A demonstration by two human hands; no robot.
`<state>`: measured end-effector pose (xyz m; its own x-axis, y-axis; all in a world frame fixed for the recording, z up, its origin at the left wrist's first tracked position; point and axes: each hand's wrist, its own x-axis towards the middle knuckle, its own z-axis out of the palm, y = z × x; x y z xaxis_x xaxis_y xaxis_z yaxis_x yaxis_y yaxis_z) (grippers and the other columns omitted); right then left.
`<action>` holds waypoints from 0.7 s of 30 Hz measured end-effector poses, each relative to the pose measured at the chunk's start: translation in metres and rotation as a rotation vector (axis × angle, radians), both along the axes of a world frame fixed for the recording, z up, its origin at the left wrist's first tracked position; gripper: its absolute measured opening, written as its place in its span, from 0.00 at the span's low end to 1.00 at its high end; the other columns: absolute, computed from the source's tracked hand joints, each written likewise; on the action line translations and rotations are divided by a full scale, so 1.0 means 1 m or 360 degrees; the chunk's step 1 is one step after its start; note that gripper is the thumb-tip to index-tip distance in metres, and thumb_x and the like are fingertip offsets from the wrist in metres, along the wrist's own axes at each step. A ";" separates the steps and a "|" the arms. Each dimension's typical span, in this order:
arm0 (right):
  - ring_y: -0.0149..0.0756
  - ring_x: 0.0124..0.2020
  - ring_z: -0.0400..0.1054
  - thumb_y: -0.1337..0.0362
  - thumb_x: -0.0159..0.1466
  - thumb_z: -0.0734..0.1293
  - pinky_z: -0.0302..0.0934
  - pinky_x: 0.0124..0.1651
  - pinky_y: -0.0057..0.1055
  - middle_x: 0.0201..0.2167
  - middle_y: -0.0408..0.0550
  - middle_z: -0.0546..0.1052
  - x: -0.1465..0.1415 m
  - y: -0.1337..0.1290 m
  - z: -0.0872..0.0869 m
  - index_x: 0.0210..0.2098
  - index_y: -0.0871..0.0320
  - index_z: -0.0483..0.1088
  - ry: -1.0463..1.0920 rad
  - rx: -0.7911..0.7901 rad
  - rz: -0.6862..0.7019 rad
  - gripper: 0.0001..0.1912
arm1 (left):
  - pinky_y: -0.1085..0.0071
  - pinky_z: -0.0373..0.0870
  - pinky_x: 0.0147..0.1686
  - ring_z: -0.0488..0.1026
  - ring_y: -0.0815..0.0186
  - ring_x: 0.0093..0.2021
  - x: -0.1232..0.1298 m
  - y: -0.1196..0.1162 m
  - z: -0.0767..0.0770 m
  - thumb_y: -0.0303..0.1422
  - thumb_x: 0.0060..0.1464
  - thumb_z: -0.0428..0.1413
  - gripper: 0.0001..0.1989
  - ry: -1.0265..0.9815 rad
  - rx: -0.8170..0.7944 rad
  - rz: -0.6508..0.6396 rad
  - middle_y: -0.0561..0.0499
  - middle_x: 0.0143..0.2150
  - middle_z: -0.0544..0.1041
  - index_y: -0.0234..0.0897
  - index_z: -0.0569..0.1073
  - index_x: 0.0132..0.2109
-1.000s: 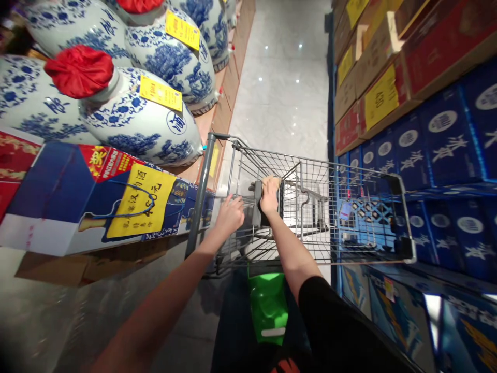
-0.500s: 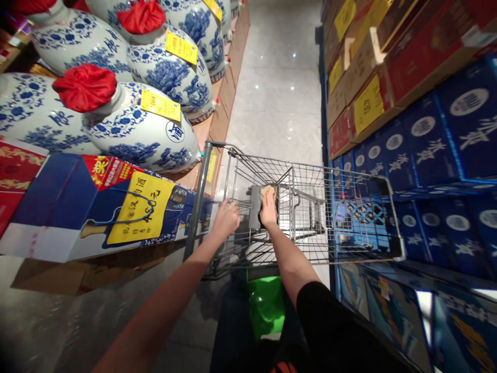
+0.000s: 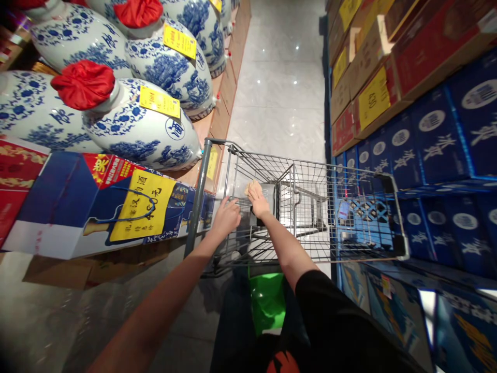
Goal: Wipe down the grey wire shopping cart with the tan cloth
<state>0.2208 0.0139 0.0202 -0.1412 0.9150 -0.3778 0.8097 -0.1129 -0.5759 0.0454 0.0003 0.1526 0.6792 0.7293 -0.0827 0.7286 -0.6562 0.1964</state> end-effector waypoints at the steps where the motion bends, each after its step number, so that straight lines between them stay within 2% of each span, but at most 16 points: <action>1: 0.32 0.81 0.37 0.80 0.63 0.56 0.39 0.81 0.40 0.80 0.44 0.50 0.002 0.004 0.000 0.73 0.54 0.62 -0.0004 -0.0002 -0.0018 0.40 | 0.46 0.62 0.72 0.76 0.52 0.62 0.000 0.000 0.000 0.24 0.59 0.53 0.13 -0.0001 0.0004 -0.0002 0.38 0.43 0.86 0.35 0.84 0.41; 4: 0.38 0.82 0.35 0.80 0.62 0.56 0.41 0.80 0.47 0.81 0.53 0.43 0.009 0.006 0.000 0.77 0.61 0.54 -0.0105 -0.0001 -0.0284 0.43 | 0.48 0.62 0.73 0.77 0.53 0.62 0.000 0.001 0.001 0.23 0.59 0.53 0.13 0.0013 0.0010 -0.0013 0.36 0.42 0.85 0.33 0.84 0.40; 5: 0.39 0.82 0.35 0.80 0.62 0.56 0.41 0.80 0.48 0.81 0.54 0.43 0.010 0.003 -0.001 0.77 0.61 0.54 -0.0124 0.0001 -0.0331 0.43 | 0.48 0.62 0.72 0.77 0.53 0.62 0.000 0.001 0.001 0.23 0.59 0.53 0.14 0.0016 0.0012 -0.0014 0.36 0.42 0.85 0.32 0.84 0.40; 9: 0.36 0.81 0.37 0.79 0.60 0.58 0.40 0.81 0.43 0.80 0.48 0.50 0.005 -0.027 -0.001 0.74 0.57 0.60 -0.0095 0.0066 -0.0273 0.43 | 0.47 0.64 0.72 0.77 0.52 0.62 0.000 0.001 0.002 0.23 0.59 0.52 0.14 0.0007 0.0023 -0.0012 0.38 0.41 0.85 0.34 0.84 0.40; 10: 0.37 0.81 0.37 0.79 0.60 0.58 0.40 0.81 0.43 0.80 0.49 0.50 0.002 -0.036 -0.001 0.74 0.57 0.61 -0.0103 0.0095 -0.0343 0.42 | 0.47 0.64 0.72 0.77 0.52 0.61 0.000 0.001 0.002 0.23 0.59 0.52 0.14 0.0001 0.0024 -0.0008 0.38 0.41 0.85 0.34 0.84 0.40; 13: 0.41 0.81 0.38 0.77 0.62 0.57 0.41 0.80 0.46 0.80 0.57 0.49 -0.007 -0.057 -0.002 0.73 0.63 0.62 -0.0166 0.0158 -0.0748 0.40 | 0.46 0.64 0.72 0.77 0.52 0.61 0.001 0.001 0.001 0.23 0.58 0.53 0.14 -0.0016 0.0011 0.0006 0.39 0.42 0.86 0.35 0.84 0.40; 15: 0.43 0.81 0.38 0.77 0.62 0.56 0.43 0.80 0.47 0.80 0.59 0.49 -0.011 -0.064 -0.001 0.73 0.65 0.61 -0.0191 0.0149 -0.0848 0.39 | 0.45 0.64 0.71 0.77 0.51 0.61 0.001 0.001 0.001 0.23 0.58 0.54 0.14 -0.0020 -0.0006 0.0009 0.39 0.42 0.86 0.36 0.84 0.40; 16: 0.43 0.81 0.39 0.77 0.62 0.57 0.43 0.80 0.47 0.80 0.58 0.50 -0.012 -0.065 -0.001 0.74 0.65 0.61 -0.0177 0.0143 -0.0772 0.40 | 0.45 0.64 0.71 0.77 0.51 0.61 0.001 0.001 0.002 0.23 0.58 0.53 0.14 -0.0019 -0.0010 0.0009 0.39 0.42 0.85 0.36 0.84 0.40; 19: 0.40 0.81 0.39 0.79 0.60 0.58 0.42 0.80 0.44 0.79 0.52 0.53 -0.007 -0.060 0.002 0.74 0.61 0.62 -0.0075 0.0130 -0.0306 0.42 | 0.46 0.64 0.72 0.77 0.51 0.61 0.000 0.002 0.001 0.23 0.58 0.53 0.14 -0.0013 -0.0003 0.0004 0.38 0.42 0.85 0.35 0.84 0.39; 21: 0.37 0.81 0.38 0.79 0.60 0.58 0.41 0.81 0.40 0.79 0.47 0.53 0.000 -0.049 0.003 0.73 0.58 0.62 -0.0062 0.0100 -0.0182 0.42 | 0.46 0.63 0.72 0.77 0.51 0.61 0.000 0.002 0.001 0.23 0.58 0.53 0.14 -0.0021 -0.0009 0.0000 0.38 0.41 0.85 0.34 0.84 0.39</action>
